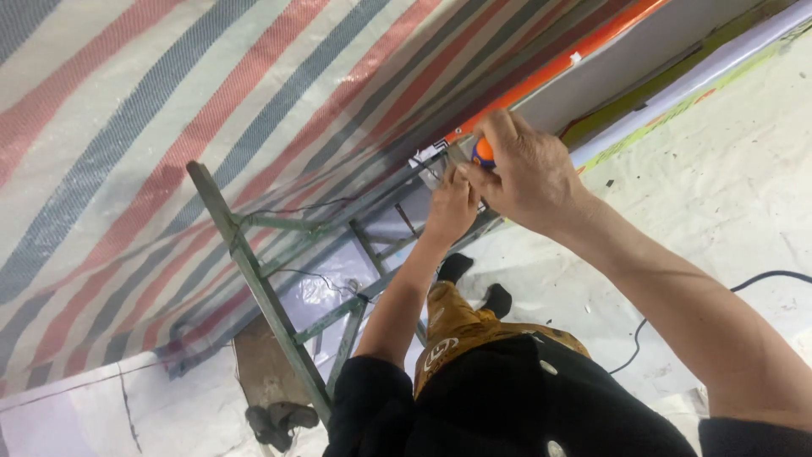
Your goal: Using a screwdriver to repair or assemble an electronic light fixture on a metal frame
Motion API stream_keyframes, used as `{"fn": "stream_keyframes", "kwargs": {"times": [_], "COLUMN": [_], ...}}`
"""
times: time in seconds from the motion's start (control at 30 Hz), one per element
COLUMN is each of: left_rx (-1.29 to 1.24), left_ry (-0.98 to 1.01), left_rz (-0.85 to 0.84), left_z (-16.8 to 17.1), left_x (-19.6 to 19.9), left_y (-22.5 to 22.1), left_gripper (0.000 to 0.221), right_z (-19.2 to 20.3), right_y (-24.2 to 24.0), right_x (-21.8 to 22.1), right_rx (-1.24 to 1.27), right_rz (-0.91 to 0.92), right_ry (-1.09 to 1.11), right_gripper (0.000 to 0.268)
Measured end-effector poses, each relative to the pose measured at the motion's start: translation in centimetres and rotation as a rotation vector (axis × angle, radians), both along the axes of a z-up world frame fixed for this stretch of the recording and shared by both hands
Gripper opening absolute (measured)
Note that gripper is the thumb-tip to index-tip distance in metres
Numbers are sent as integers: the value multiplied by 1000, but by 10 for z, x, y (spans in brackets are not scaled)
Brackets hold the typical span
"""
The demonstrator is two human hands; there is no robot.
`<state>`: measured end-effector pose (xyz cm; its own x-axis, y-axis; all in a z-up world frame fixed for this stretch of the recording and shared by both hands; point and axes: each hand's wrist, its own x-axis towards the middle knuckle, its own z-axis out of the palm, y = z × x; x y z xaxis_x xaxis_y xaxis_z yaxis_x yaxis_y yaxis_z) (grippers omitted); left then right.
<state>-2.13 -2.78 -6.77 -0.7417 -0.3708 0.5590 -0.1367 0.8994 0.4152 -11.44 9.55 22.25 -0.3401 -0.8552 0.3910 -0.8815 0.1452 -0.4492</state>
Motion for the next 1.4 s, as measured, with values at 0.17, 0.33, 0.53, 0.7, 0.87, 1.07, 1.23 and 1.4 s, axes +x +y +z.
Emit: {"fn": "stream_keyframes", "kwargs": {"times": [0.17, 0.33, 0.53, 0.7, 0.87, 1.07, 1.23, 1.4], "left_rx": [193, 287, 356, 483, 475, 475, 662, 486], "left_ry": [-46, -40, 43, 85, 79, 36, 53, 51], "left_rz": [-97, -210, -234, -255, -304, -277, -350, -289], "left_z": [4, 17, 27, 54, 65, 59, 101, 95], "left_x": [12, 17, 20, 27, 28, 33, 37, 31], "left_y": [-8, -15, -15, -11, -9, -6, -4, -4], "left_gripper": [19, 12, 6, 11, 9, 10, 11, 12], "right_z": [14, 25, 25, 15, 52, 87, 85, 86], "right_y": [-1, 1, 1, 2, 0, -4, -4, -5], "right_x": [10, 16, 15, 8, 15, 15, 11, 7], "right_rx": [81, 258, 271, 399, 568, 720, 734, 692], "right_rz": [-46, -84, -79, 18, 106, 191, 206, 217], "right_ry": [96, 93, 107, 96, 28, -102, -253, -184], "right_gripper": [41, 37, 35, 33, 38, 37, 30, 14]}}
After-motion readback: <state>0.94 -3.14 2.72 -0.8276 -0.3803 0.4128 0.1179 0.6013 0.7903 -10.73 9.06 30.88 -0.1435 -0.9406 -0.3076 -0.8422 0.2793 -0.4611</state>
